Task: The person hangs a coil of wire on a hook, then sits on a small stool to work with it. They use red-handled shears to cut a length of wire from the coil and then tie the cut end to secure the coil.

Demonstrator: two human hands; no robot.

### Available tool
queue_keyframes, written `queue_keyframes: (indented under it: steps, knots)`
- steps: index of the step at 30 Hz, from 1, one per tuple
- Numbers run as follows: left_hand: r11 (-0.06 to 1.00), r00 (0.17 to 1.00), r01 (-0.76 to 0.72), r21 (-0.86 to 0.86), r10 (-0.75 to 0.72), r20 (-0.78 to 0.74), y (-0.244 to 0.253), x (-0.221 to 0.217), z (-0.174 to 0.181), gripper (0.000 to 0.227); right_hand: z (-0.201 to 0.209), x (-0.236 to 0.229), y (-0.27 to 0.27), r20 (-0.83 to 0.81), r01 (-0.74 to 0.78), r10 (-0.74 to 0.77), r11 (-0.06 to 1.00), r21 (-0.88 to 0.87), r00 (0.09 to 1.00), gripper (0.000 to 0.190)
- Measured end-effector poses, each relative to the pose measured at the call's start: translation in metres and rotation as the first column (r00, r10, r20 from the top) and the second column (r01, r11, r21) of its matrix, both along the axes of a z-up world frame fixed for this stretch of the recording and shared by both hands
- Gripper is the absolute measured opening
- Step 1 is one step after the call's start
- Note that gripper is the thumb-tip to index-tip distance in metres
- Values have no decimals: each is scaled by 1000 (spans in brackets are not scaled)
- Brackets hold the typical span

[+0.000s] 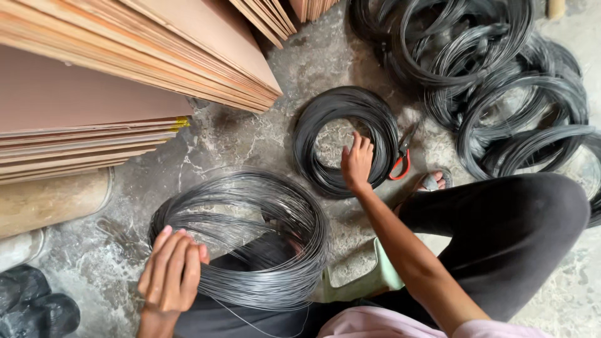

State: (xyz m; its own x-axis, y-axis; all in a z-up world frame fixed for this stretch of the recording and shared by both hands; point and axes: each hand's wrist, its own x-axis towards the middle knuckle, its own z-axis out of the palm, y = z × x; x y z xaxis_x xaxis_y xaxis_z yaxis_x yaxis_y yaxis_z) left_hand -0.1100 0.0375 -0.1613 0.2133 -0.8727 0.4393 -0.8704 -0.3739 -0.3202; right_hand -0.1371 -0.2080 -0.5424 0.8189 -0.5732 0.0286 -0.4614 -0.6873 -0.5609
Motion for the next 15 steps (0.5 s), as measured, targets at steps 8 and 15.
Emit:
queue_keyframes:
  steps: [8,15]
  knots:
    - [996,982,-87,18,89,-164,-2,-4,-55,16,-100,11,-31,-258,-10,23,999,48,966,58]
    - [983,959,-183,-27,172,-224,8,-21,-100,13,-141,6,-31,-340,14,37,989,147,940,28]
